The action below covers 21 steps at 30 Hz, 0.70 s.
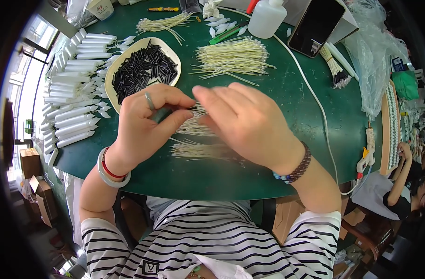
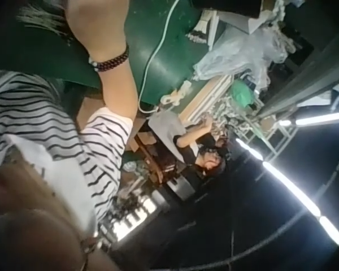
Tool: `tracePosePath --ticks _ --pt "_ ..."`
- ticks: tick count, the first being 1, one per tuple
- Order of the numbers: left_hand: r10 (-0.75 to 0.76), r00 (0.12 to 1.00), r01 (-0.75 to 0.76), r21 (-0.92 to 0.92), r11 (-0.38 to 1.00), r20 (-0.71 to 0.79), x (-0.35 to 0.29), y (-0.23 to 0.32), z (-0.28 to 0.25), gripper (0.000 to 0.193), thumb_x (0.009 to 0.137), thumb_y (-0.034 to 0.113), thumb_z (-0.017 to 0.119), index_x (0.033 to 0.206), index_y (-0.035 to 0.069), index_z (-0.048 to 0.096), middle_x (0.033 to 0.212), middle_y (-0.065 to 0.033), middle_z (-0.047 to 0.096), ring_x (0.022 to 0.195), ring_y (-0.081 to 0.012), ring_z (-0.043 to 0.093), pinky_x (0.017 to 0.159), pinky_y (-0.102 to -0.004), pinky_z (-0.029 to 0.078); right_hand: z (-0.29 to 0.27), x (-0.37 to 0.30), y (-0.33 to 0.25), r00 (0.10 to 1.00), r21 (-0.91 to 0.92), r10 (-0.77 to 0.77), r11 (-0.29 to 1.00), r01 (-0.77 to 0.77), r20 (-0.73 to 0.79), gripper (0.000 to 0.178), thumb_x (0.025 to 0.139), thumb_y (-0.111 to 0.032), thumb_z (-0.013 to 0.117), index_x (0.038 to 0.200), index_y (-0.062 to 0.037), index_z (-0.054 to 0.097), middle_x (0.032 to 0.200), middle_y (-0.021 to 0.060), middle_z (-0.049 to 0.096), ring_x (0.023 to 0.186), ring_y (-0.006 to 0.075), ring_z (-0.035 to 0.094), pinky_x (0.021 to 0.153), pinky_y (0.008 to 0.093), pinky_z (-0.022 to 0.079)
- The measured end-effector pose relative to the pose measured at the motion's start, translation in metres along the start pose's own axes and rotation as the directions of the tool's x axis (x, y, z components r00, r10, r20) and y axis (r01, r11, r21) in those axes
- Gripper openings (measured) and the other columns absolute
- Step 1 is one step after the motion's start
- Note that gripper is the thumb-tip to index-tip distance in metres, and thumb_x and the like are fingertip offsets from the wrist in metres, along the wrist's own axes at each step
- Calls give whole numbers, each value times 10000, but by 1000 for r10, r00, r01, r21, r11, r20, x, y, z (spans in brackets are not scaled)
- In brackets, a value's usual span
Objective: The person assembles electronic wire components by manually inserting small black connector pins into wires on a factory workbench.
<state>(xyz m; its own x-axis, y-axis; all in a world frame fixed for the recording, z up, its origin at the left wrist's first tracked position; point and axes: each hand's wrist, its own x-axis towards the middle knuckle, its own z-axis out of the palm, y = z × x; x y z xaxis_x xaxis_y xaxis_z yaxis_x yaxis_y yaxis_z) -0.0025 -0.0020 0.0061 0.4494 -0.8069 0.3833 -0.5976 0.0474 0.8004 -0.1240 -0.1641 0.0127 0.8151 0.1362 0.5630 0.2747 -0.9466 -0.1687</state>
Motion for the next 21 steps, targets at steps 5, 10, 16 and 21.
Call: tracePosePath --ticks 5,10,16,21 --pt "44 999 -43 60 997 -23 -1 -3 5 165 732 -63 660 880 10 665 821 -72 672 703 -167 631 627 -262 494 -16 -6 19 988 -3 22 1000 -22 153 146 711 -100 714 813 -42 626 719 41 586 718 215 579 683 333 450" --pt "114 993 -107 162 981 -33 -2 -1 9 212 737 -48 697 935 24 673 780 -73 675 696 -173 663 627 -258 517 -1 -3 8 987 218 48 973 -81 153 135 742 -126 698 824 -43 629 727 55 596 682 235 581 677 341 458" --pt "-7 996 15 105 994 -84 -3 -7 -3 190 763 -4 676 952 19 662 782 -96 667 677 -212 657 592 -296 514 -10 -6 25 990 268 112 954 -132 88 75 695 5 705 743 -16 652 753 78 645 653 234 593 625 320 457" --pt "50 997 -39 160 986 -60 1 -7 -6 174 743 -22 680 909 27 661 753 -81 642 671 -221 631 588 -307 496 -5 -6 22 992 336 109 934 -122 59 83 689 -20 719 734 -45 655 734 58 627 644 222 590 605 308 456"
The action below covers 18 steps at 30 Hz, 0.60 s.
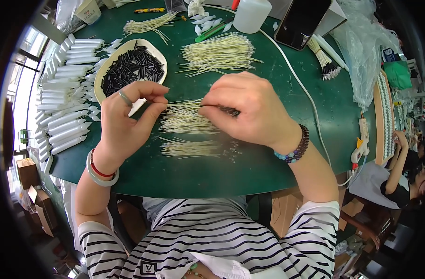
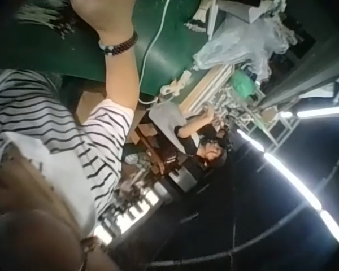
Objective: The person assembles electronic wire components by manually inserting small black connector pins into wires on a factory workbench.
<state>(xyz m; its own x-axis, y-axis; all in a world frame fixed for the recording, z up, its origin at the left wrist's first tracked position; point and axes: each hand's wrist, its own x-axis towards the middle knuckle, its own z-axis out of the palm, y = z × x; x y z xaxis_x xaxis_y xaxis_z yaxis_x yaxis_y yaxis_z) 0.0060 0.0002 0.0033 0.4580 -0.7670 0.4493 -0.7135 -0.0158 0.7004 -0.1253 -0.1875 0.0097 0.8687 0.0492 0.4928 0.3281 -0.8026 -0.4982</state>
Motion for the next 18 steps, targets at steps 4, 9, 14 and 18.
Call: tracePosePath --ticks 4,9,14,18 --pt "181 981 -183 19 983 67 -1 -4 3 117 739 -17 686 841 32 656 747 -88 618 702 -259 594 611 -337 481 3 -1 0 997 -87 -55 995 50 -54 86 709 -69 723 719 -65 638 705 40 601 623 216 574 594 308 449" --pt "174 982 -180 78 981 76 -1 -1 1 142 689 -95 686 783 0 636 754 -91 624 683 -231 594 612 -306 473 3 1 -2 996 -77 -83 994 81 -27 89 714 -81 723 735 -60 640 714 44 602 631 222 578 595 311 453" --pt "107 989 -120 122 985 106 -1 -12 8 92 719 -70 660 776 -2 635 750 -103 616 700 -274 591 623 -328 472 -18 1 20 974 27 195 980 -199 116 252 728 -202 767 867 -18 667 803 87 626 671 204 596 609 287 483" --pt "226 937 -270 141 952 268 -1 -12 17 54 750 13 682 797 24 657 844 -107 616 772 -286 586 681 -376 470 -4 -2 46 950 -248 306 926 -285 53 216 764 -197 726 779 -16 608 756 109 589 705 267 577 656 356 475"
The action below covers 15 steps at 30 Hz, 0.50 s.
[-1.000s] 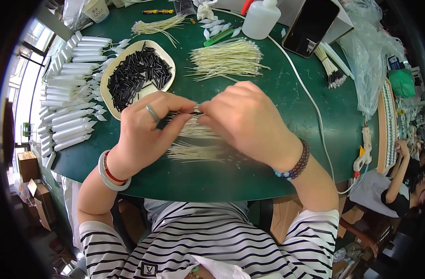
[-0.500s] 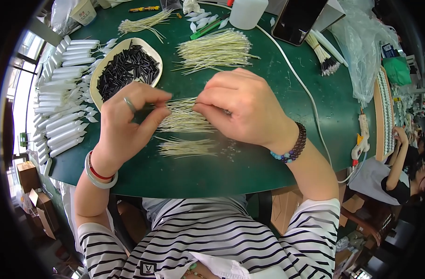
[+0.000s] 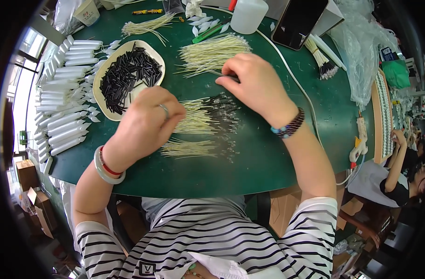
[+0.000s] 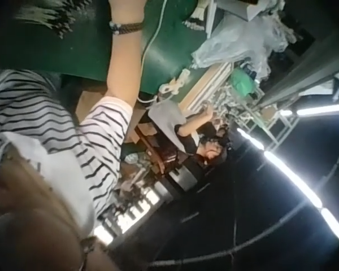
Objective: The person assembles electronic wire components by manually inserting small black connector pins into wires on a factory workbench.
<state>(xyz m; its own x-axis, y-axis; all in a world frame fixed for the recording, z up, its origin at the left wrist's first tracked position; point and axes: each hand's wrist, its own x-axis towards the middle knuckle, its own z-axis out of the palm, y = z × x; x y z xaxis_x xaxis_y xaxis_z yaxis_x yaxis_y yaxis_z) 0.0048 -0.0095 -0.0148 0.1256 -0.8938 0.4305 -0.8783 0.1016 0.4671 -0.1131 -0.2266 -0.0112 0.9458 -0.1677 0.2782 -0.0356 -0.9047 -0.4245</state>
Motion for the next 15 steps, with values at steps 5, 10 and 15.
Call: tracePosePath --ticks 5,10,15 --pt "-74 987 80 37 996 -143 -6 -15 -27 141 737 27 699 878 44 695 876 -105 615 779 -276 602 680 -340 483 14 2 -7 997 -119 -59 992 53 -50 109 818 -79 631 812 -14 544 813 126 567 822 315 564 718 404 463" --pt "-399 914 404 110 908 -69 -10 -40 -64 126 730 48 671 835 -21 682 781 -122 639 693 -245 626 631 -323 489 3 -7 -13 1000 37 -18 999 18 -8 109 818 4 589 894 -1 511 830 150 588 787 329 583 697 396 473" --pt "-374 926 378 212 901 -60 -11 -48 -43 97 744 65 663 791 -20 657 791 -145 624 767 -308 596 710 -384 474 3 -7 -29 991 75 -107 991 113 -76 85 831 -1 596 911 -14 572 844 127 627 754 292 612 662 357 488"
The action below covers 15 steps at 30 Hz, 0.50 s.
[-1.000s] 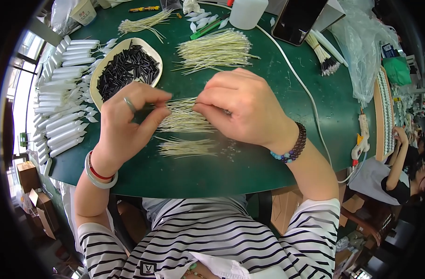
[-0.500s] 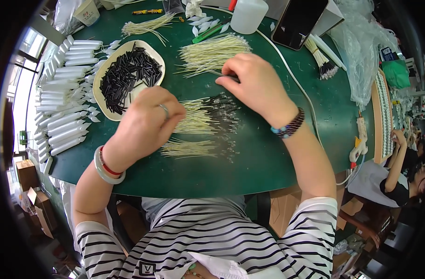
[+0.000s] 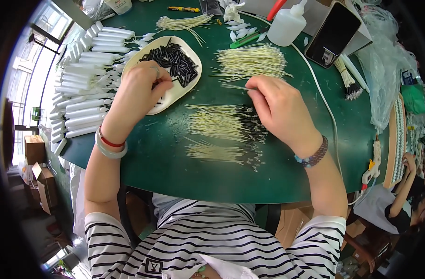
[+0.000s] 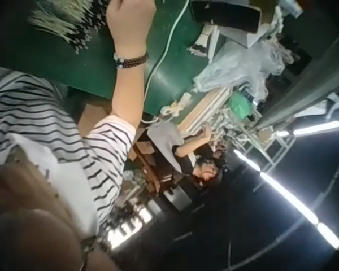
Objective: The person assembles electronic wire components by manually inserting small black connector pins into wires on a factory workbench.
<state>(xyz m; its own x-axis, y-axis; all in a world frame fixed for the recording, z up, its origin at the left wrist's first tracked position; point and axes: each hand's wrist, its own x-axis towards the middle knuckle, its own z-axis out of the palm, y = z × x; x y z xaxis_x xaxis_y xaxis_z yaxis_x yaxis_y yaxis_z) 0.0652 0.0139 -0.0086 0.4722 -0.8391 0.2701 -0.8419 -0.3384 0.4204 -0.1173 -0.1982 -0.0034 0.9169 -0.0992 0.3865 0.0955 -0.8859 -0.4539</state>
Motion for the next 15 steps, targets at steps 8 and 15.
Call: tracePosePath --ticks 8,15 --pt "77 962 -45 130 990 -260 -2 28 -4 44 814 -9 584 844 -23 555 790 -151 568 786 -312 558 737 -381 451 -4 -5 -18 999 112 -5 994 10 -46 72 823 -5 617 893 -21 625 777 97 617 647 256 596 567 314 472" --pt "-112 976 210 -675 708 187 -13 63 6 231 889 -36 554 1115 -45 600 878 -50 612 790 -92 570 696 -223 465 -11 -3 -31 999 140 -19 990 26 -51 136 801 6 642 920 -52 671 660 60 565 529 192 523 476 289 412"
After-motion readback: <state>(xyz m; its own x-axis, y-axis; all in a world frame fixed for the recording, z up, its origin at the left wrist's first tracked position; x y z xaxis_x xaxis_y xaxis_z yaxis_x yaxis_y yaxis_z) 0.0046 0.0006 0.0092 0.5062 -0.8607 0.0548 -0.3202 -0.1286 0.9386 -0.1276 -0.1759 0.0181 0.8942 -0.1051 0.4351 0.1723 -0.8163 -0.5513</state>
